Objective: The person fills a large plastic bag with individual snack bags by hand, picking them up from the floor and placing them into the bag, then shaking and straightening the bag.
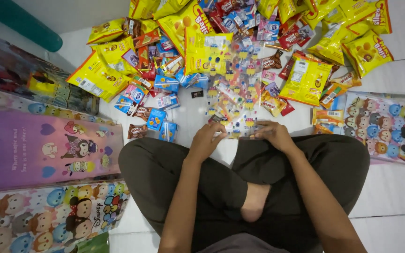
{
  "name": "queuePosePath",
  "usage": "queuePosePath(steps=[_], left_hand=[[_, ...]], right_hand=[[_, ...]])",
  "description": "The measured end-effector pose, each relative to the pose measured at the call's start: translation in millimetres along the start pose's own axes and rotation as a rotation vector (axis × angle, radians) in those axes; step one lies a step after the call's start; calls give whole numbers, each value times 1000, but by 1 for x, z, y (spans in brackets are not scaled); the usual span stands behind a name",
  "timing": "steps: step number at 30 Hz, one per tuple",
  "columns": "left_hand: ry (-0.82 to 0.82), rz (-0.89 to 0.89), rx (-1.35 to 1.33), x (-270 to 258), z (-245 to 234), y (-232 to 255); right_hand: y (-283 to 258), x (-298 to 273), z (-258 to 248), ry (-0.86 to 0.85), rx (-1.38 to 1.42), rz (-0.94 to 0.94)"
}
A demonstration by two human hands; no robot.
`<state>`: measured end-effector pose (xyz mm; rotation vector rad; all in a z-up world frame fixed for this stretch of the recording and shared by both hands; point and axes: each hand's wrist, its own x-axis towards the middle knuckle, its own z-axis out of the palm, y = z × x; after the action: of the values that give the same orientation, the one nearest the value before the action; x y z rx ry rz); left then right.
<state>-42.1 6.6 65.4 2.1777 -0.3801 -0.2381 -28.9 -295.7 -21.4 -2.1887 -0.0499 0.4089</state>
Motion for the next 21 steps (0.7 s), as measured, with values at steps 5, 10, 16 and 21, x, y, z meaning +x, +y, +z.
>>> queuePosePath(steps=[5, 10, 16, 21], left_hand=[[-28, 67, 74, -1, 4, -8], [-30, 71, 46, -1, 2, -3], [-52, 19, 90, -1, 3, -3], [-37, -119, 206, -2, 19, -33]], right_hand=[[5, 4, 0, 60, 33, 33], [-8, 3, -1, 95, 24, 92], [-17, 1, -2, 91, 80, 35], [-41, -10, 2, 141, 44, -167]])
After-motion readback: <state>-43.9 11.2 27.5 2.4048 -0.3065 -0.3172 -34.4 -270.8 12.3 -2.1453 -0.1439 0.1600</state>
